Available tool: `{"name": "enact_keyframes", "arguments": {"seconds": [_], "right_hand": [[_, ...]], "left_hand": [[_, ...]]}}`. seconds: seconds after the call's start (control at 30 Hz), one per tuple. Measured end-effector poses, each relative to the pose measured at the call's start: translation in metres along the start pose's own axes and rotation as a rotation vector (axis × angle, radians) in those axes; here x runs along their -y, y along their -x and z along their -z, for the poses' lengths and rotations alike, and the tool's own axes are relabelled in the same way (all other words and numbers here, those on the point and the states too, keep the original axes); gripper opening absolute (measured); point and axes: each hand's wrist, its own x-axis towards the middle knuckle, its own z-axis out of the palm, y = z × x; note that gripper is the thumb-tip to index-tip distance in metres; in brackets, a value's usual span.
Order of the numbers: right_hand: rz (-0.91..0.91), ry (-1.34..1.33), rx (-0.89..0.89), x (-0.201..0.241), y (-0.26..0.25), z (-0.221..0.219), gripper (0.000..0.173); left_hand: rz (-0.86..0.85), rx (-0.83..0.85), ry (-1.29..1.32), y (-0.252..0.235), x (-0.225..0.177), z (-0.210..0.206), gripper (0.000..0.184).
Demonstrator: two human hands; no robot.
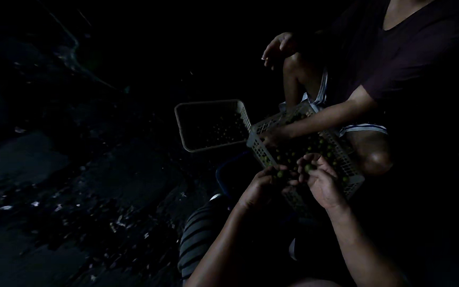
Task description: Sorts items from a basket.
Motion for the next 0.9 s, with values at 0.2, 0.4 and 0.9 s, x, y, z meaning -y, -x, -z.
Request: {"name": "enact_keyframes", "arguments": {"seconds": [0.2, 0.4, 0.9], "right_hand": [[-0.02, -0.214, 0.007, 0.009, 0.006, -0.003, 0.04], [0.025, -0.16, 0.018, 0.01, 0.01, -0.005, 0.041], [0.262, 0.836, 0.03, -0.023, 0.022, -0.022, 0.045]], "left_hand": [[0.034, -0.425, -0.134, -0.007, 0.005, 0.002, 0.025], [0.232, -0.474, -1.122, -0.008, 0.003, 0.006, 0.032], [0.144, 0.027, -0.212, -0.002, 0.01, 0.011, 0.029]]}}
